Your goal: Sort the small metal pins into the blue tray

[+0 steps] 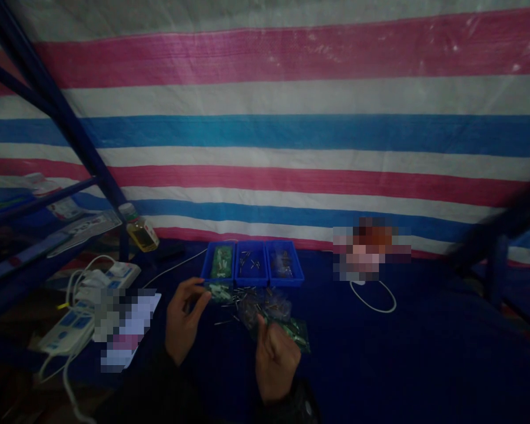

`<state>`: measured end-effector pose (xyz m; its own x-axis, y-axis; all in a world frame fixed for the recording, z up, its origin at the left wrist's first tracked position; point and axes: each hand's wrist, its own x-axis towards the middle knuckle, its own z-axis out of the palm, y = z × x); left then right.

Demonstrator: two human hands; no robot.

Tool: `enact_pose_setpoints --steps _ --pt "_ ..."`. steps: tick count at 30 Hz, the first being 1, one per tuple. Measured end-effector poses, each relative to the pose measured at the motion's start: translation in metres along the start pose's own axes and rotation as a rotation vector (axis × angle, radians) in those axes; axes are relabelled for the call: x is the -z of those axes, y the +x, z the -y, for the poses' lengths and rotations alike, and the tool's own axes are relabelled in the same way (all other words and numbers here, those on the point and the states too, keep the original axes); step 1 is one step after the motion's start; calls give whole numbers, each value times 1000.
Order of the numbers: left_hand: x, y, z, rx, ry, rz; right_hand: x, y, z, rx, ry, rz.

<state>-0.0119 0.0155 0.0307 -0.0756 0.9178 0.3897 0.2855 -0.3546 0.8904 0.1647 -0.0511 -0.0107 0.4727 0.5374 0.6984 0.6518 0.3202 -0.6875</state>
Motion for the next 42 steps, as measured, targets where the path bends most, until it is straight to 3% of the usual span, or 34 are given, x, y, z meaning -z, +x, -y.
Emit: enact_pose_setpoints --steps 5,7,12,17,21,24,28,31,37,42 --pt "-6 66 -4 -76 83 -20 -5 -1 -3 121 61 86" --pt "-14 90 5 -100 305 -19 -7 -1 -4 117 87 120" --pt "-29 119 31 -103 556 76 -8 0 -5 89 61 157" --pt "-28 118 28 -188 766 136 -2 1 -1 48 58 89" --pt "-32 117 24 -317 838 317 21 9 -7 -208 6 -37" --pt "-37 117 29 -367 883 420 47 24 -25 -292 -87 135" --pt "-37 117 36 -398 929 457 73 33 -57 -129 -250 462" --pt "-36 116 38 -415 949 460 79 25 -74 -73 -373 584" --pt "-30 102 18 -448 928 422 76 17 -83 -103 -396 652" --pt "-18 57 -18 -498 574 365 84 25 -83 -246 -197 595"
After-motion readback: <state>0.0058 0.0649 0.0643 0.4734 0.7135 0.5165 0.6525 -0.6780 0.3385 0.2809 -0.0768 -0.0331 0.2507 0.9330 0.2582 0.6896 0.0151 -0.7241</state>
